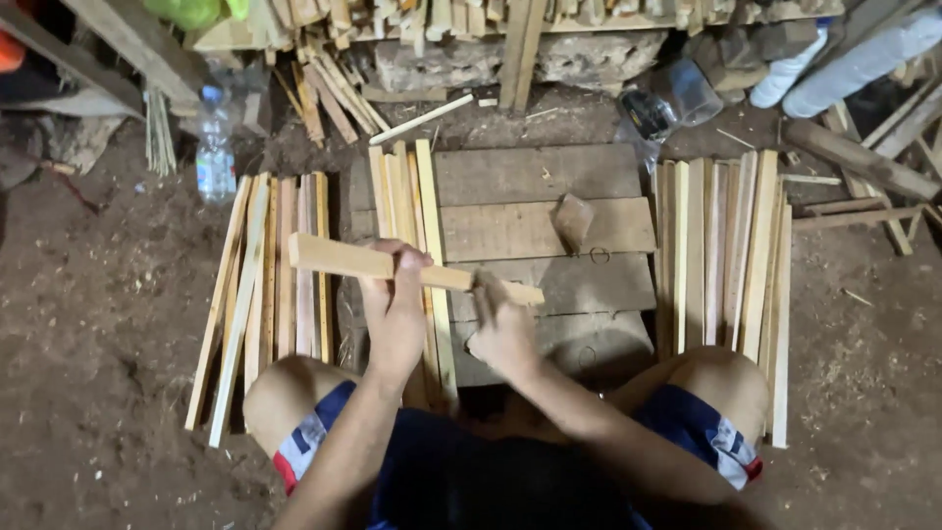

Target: Manually sanding thin wooden strips using a small piece of sandpaper in a workshop environment.

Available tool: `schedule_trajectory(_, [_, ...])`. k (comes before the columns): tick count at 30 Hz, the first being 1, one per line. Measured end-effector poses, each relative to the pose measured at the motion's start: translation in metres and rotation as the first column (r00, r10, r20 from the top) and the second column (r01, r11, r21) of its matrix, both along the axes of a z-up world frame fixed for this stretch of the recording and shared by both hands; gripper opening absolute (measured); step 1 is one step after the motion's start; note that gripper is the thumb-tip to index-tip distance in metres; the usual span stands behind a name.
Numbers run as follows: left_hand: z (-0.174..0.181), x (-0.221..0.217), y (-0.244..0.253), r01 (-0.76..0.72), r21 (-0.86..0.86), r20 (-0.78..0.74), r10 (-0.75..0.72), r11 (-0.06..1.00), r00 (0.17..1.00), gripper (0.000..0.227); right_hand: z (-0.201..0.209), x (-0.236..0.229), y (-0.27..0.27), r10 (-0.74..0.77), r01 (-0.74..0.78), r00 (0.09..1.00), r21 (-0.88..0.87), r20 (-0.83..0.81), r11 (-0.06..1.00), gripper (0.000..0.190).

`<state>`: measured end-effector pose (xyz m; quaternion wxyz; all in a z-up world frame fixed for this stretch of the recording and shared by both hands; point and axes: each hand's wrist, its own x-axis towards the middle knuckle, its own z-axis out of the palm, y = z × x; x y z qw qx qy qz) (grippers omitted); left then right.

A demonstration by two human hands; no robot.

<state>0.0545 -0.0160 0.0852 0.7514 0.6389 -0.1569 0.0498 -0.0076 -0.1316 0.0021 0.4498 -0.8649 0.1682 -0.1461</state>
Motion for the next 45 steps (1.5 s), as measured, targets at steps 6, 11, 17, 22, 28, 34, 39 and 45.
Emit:
schedule_trajectory(6, [0.002, 0.002, 0.003, 0.142, -0.042, 0.005, -0.142, 0.989, 0.990, 0.042, -0.036, 0.002, -0.011, 0.033, -0.039, 0.996, 0.075, 0.078, 0.996, 0.038])
schedule_trajectory(11, [-0.007, 0.012, 0.017, 0.208, 0.114, 0.056, -0.216, 0.971, 0.975, 0.044, -0.013, -0.002, -0.016, 0.007, -0.019, 0.993, 0.100, 0.118, 0.995, 0.033])
schedule_trajectory(17, [-0.005, 0.011, 0.014, 0.034, 0.238, 0.166, -0.075, 0.971, 0.983, 0.034, -0.065, 0.006, -0.029, -0.013, 0.007, 0.975, 0.026, 0.224, 1.000, 0.030])
schedule_trajectory(22, [-0.006, 0.003, 0.002, -0.139, 0.249, 0.177, 0.096, 0.959, 0.980, 0.031, 0.016, 0.004, -0.008, -0.012, 0.024, 0.995, -0.128, 0.097, 0.992, 0.014])
schedule_trajectory(28, [-0.024, 0.009, 0.008, -0.262, 0.224, 0.170, 0.227, 0.939, 0.959, 0.036, -0.034, 0.011, -0.025, 0.116, -0.091, 0.955, -0.103, 0.273, 0.991, 0.031])
schedule_trajectory(34, [-0.045, 0.013, 0.012, -0.355, 0.205, 0.130, 0.334, 0.912, 0.934, 0.040, -0.030, 0.012, -0.009, 0.070, -0.064, 0.972, -0.032, 0.223, 0.997, 0.034])
schedule_trajectory(39, [-0.065, 0.025, 0.025, -0.357, 0.214, 0.164, 0.327, 0.909, 0.931, 0.041, -0.075, 0.016, -0.021, -0.013, 0.023, 0.967, -0.039, 0.254, 0.999, 0.030])
schedule_trajectory(45, [-0.080, 0.024, 0.050, -0.378, 0.255, 0.114, 0.360, 0.890, 0.926, 0.049, -0.168, 0.007, -0.104, -0.183, 0.168, 0.914, -0.074, -0.362, 0.983, 0.048])
